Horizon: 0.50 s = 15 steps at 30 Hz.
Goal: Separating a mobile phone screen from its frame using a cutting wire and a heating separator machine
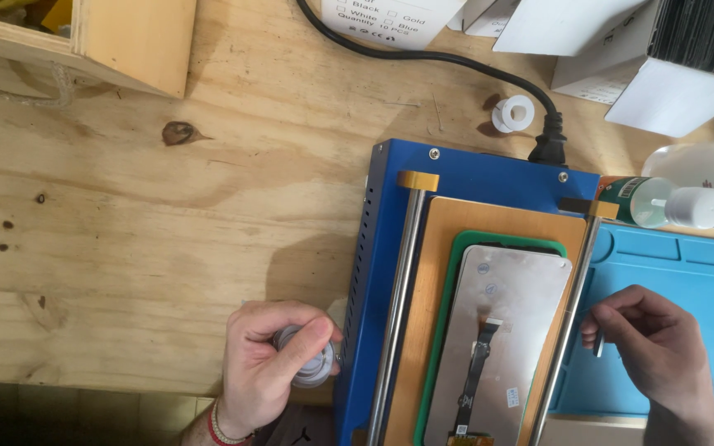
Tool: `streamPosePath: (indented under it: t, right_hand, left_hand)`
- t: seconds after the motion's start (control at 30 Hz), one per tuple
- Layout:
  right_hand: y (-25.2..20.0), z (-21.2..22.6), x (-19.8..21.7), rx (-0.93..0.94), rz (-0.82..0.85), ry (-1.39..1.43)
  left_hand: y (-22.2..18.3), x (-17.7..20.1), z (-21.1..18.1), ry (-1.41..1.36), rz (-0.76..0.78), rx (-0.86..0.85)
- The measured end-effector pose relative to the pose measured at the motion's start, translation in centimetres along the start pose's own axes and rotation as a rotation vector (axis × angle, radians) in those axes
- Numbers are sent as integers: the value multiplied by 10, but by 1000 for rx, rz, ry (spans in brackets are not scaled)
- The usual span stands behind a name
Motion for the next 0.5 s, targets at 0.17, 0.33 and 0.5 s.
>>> streamPosePath:
  t: [0.17, 0.33, 0.5]
  right_hand:
    - [-1, 15, -8, 38, -5, -8]
    - [0, 24, -13, 74, 24, -15]
    - [1, 30, -15, 109, 38, -9]
  left_hand:
    - [-6, 4, -1, 25, -18, -14]
    - [-13, 11, 4, 35, -47, -1]
    - [-18, 16, 3, 2, -61, 0]
Point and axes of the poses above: each hand's wrist, its own y-axis towards the middle knuckle, its own x-axis out of the back of the hand, z = x × y, the point moved 6 cm from there along y, towards the middle knuckle, and after that the axes turned 5 degrees about -x, right-handed, at the moved point
